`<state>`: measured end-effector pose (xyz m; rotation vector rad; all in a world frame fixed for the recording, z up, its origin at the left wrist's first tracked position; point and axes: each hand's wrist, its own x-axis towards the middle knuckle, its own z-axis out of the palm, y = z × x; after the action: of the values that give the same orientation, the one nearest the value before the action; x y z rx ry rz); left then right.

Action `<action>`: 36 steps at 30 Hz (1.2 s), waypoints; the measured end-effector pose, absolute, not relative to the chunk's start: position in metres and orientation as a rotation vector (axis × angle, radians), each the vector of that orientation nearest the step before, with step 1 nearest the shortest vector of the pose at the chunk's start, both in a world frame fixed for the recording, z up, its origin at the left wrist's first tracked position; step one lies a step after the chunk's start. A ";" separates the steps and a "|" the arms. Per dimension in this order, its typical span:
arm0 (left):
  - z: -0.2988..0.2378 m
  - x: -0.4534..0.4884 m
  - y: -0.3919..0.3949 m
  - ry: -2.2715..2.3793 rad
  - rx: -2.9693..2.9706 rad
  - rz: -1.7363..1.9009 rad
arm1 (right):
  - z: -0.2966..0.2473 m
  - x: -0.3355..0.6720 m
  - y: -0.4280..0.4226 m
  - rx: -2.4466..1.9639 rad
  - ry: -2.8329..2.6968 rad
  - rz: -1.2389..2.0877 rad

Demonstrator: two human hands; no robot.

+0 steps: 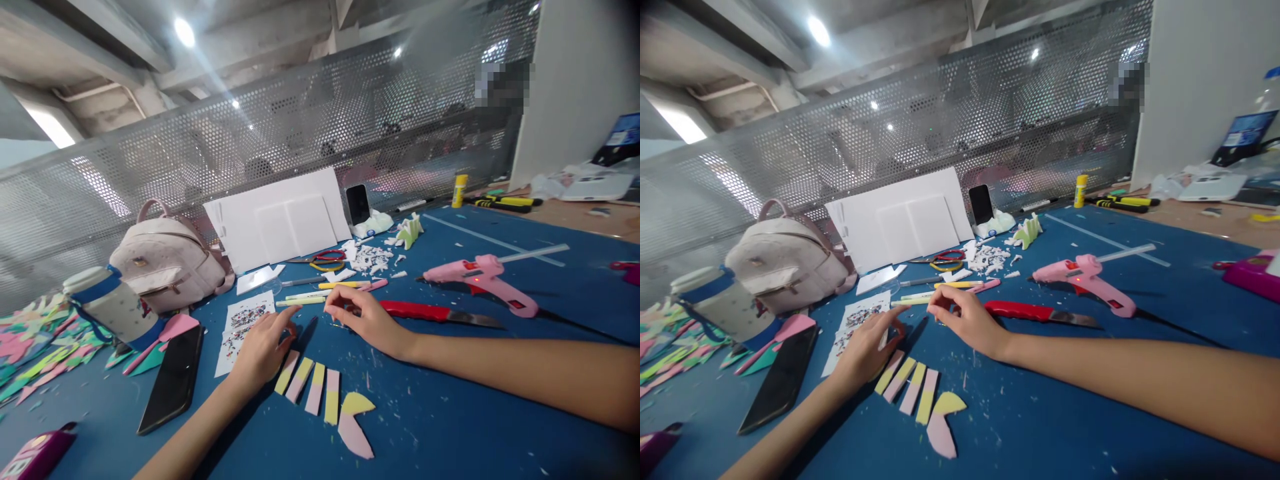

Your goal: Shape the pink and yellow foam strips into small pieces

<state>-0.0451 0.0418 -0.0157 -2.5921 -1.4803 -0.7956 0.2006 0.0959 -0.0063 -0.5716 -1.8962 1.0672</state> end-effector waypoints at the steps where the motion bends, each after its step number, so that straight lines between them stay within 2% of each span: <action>1: -0.016 -0.045 0.042 -1.497 -2.593 -0.819 | -0.006 0.201 0.096 -0.570 -1.898 1.070; 7: -0.009 -0.037 0.036 -1.618 -2.574 -1.064 | -0.006 0.200 0.095 -0.571 -1.925 1.082; 14: -0.003 -0.025 0.030 -1.754 -2.638 -1.640 | -0.001 0.201 0.091 -0.568 -1.975 1.053; 36: -0.001 -0.017 0.023 -1.644 -2.664 -1.811 | 0.000 0.201 0.088 -0.514 -2.065 0.928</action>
<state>-0.0166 0.0235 -0.0008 -2.6643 -1.6440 -1.8110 0.2013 0.0877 0.0002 -0.5139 -2.0649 0.9277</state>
